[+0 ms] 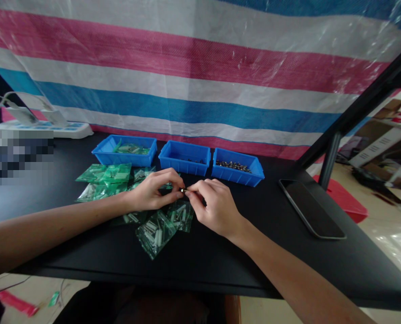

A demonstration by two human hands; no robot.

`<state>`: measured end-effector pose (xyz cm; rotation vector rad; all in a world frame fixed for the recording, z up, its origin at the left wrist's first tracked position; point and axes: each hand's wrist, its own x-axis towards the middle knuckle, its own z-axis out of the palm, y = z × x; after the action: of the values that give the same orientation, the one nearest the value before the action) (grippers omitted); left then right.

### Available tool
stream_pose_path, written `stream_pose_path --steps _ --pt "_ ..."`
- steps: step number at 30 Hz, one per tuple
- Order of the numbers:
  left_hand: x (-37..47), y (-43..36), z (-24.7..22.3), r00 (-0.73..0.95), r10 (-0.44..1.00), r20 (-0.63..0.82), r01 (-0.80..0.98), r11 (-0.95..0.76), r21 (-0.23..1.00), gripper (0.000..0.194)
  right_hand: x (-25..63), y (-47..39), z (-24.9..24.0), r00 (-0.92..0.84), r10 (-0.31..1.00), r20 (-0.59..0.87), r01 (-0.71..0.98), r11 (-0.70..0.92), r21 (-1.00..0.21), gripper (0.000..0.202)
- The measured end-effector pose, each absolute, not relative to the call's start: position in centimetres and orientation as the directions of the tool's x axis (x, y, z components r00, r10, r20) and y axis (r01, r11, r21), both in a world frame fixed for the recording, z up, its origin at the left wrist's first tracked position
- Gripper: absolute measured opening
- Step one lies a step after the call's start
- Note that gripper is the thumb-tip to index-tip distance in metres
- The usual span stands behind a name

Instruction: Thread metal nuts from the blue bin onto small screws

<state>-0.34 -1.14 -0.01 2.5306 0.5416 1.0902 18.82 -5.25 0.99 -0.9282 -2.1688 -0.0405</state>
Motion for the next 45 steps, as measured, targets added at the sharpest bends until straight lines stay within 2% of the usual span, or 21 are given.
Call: stream_pose_path --steps 15,36,45 --pt "-0.23 -1.15 -0.21 0.59 0.432 0.682 0.184 -0.895 0.407 0.008 18.7 -5.2 0.91 -0.429 0.622 0.655 0.645 0.719 -0.261 0.009" --pt "-0.15 -1.47 -0.05 0.598 0.503 0.624 0.237 -0.855 0.461 0.006 18.63 -5.04 0.77 -0.431 0.665 0.61 0.658 0.694 -0.291 0.005" --pt "-0.14 -1.4 0.05 0.604 0.492 0.627 0.23 -0.861 0.453 0.006 18.66 -5.14 0.76 -0.429 0.659 0.617 0.645 0.702 -0.302 0.005"
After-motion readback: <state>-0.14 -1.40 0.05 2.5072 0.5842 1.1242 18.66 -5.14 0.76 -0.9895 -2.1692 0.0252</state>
